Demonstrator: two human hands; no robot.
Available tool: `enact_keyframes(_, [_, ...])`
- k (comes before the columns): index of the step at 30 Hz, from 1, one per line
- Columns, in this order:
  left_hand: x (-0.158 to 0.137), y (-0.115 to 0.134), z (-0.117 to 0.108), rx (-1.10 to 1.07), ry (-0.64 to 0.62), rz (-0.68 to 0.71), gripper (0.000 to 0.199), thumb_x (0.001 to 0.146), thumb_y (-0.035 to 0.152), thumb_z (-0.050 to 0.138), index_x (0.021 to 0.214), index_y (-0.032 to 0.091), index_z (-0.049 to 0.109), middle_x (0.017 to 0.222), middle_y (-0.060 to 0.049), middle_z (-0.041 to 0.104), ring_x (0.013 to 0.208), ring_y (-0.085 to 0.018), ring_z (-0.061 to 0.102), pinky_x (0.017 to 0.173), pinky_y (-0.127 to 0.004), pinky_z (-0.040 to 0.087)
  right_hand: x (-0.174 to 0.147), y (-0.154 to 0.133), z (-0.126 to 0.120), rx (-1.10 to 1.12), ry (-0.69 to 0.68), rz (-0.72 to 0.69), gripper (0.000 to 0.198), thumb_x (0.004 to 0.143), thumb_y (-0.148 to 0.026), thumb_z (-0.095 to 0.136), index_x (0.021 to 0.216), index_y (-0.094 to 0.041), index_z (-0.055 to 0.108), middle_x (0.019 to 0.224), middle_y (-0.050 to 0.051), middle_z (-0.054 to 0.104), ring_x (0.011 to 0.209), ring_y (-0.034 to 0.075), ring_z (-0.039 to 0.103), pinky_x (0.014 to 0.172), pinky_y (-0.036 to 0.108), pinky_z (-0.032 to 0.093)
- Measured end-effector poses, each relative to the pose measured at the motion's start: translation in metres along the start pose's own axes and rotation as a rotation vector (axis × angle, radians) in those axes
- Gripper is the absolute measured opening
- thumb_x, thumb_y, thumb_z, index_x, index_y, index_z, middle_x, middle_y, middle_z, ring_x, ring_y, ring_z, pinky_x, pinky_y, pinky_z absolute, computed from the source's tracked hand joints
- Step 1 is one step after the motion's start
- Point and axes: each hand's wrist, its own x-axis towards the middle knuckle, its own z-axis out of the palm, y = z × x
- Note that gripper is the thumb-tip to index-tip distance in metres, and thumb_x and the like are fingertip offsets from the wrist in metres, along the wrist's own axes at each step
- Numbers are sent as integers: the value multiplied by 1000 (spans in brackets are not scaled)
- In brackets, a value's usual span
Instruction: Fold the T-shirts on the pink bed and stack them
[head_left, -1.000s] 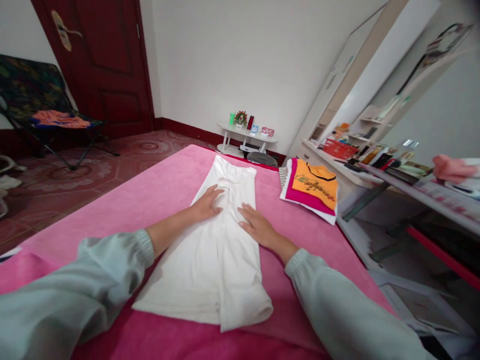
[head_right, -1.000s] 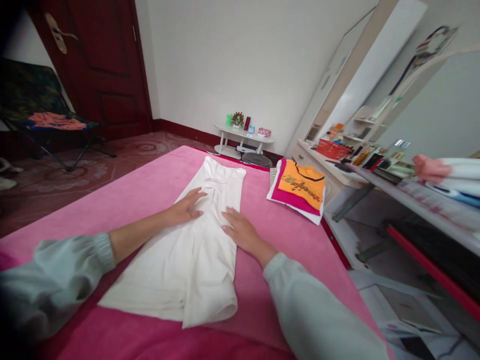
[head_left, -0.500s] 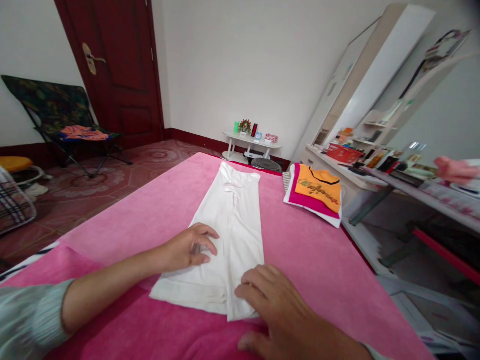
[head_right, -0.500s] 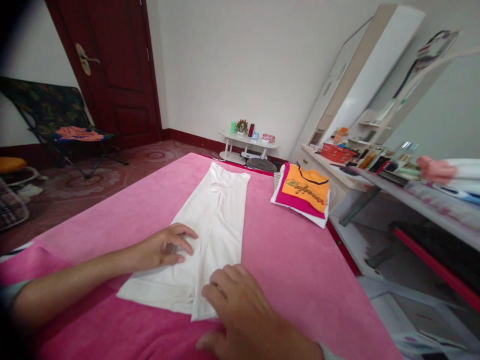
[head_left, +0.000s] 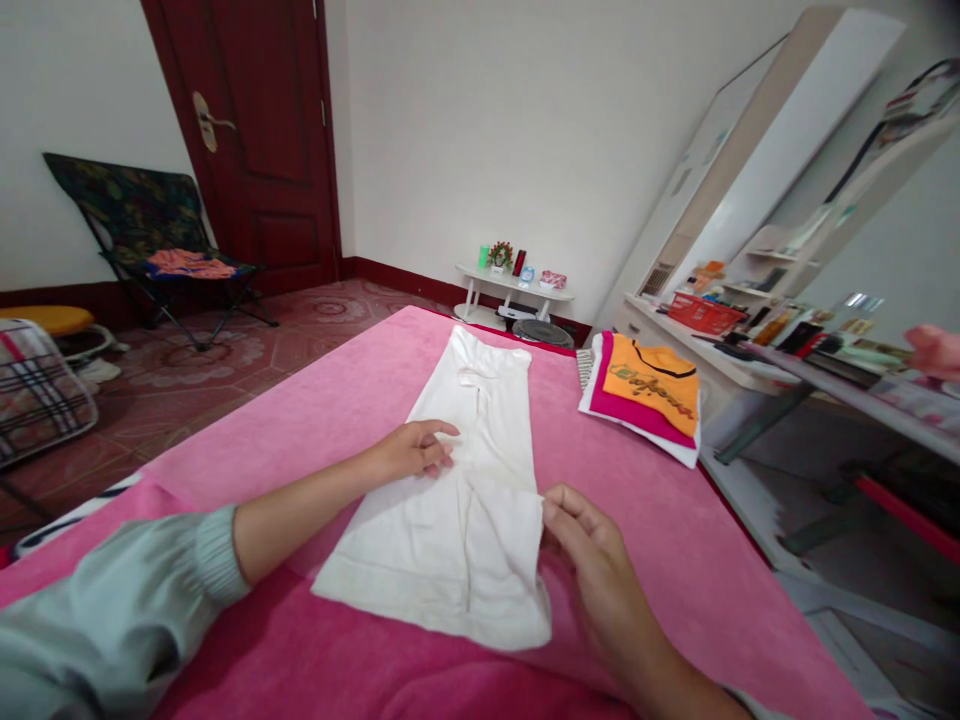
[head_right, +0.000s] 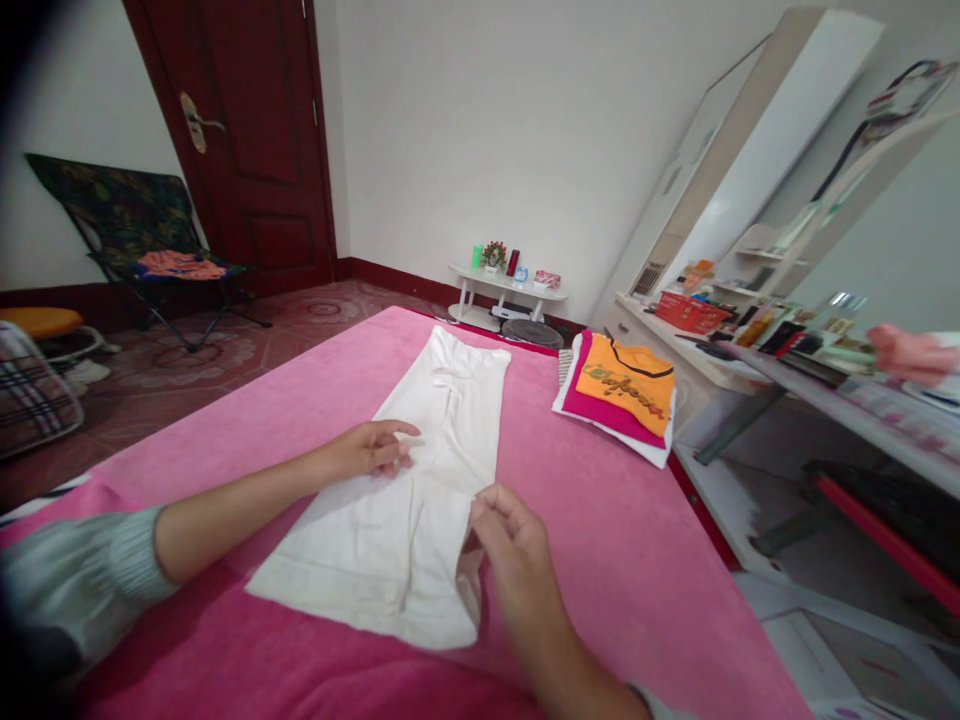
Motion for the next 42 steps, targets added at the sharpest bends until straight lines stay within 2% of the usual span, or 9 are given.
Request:
enact_keyframes(5, [21, 11, 8, -102, 100, -126, 57, 74, 50, 69, 119, 18, 54, 85, -5, 67, 53, -10, 58, 48, -21, 42, -14, 3, 25, -198, -218, -77, 22, 85, -37, 55, 73, -19, 54, 93, 8, 67, 89, 19, 62, 74, 27, 46])
enact_keyframes(8, [36, 16, 12, -143, 163, -160, 50, 75, 39, 71, 117, 18, 56, 83, -3, 67, 58, -11, 61, 53, -23, 48, -17, 15, 39, -363, -337, -140, 9, 84, -23, 54, 78, -20, 59, 107, 7, 67, 101, 18, 62, 82, 27, 45])
enact_keyframes(16, [101, 20, 14, 2, 327, -172, 35, 72, 17, 69, 107, 14, 64, 69, -1, 65, 58, -12, 61, 53, -22, 47, -4, 54, 49, -493, -451, -425, 15, 66, -10, 51, 75, -21, 51, 93, 3, 67, 90, 16, 63, 78, 25, 45])
enact_keyframes(22, [140, 19, 17, 213, 472, -33, 34, 60, 5, 69, 92, 14, 70, 67, -1, 66, 62, -14, 62, 60, -22, 47, 0, 52, 47, -477, -482, -412, 15, 64, -13, 52, 76, -22, 51, 98, 5, 67, 88, 17, 64, 74, 24, 47])
enact_keyframes(26, [149, 21, 5, 344, 533, 135, 32, 69, 9, 60, 99, 16, 69, 79, -3, 68, 72, -14, 63, 69, -23, 48, 0, 48, 50, -489, -446, -422, 15, 66, -13, 53, 77, -23, 53, 109, 6, 65, 92, 17, 63, 72, 24, 48])
enact_keyframes(31, [130, 5, -19, 542, 425, 224, 28, 66, 8, 58, 86, 19, 73, 74, -2, 68, 72, -17, 61, 72, -26, 47, -1, 43, 43, -537, -630, -487, 8, 74, -16, 57, 79, -23, 58, 111, 5, 67, 99, 17, 64, 82, 25, 49])
enact_keyframes(37, [58, -21, -67, 668, 181, 327, 29, 73, 14, 54, 91, 22, 74, 95, -4, 68, 87, -18, 62, 84, -28, 48, 14, 24, -41, -827, -402, -557, 33, 83, -10, 46, 107, -27, 62, 120, 6, 64, 110, 17, 59, 93, 32, 48])
enact_keyframes(40, [15, -19, -88, 680, 5, 370, 34, 79, 18, 52, 104, 27, 72, 116, -4, 64, 106, -20, 59, 96, -32, 45, 24, 32, -76, -1039, -440, -553, 42, 86, -12, 45, 120, -30, 60, 131, 7, 58, 119, 20, 54, 98, 39, 46])
enact_keyframes(42, [-12, -13, -93, 661, -92, 335, 34, 80, 21, 55, 108, 30, 71, 130, -3, 58, 118, -23, 53, 103, -36, 41, 27, 39, -81, -1100, -505, -578, 44, 87, -16, 51, 127, -33, 56, 138, 6, 51, 125, 21, 49, 101, 41, 44])
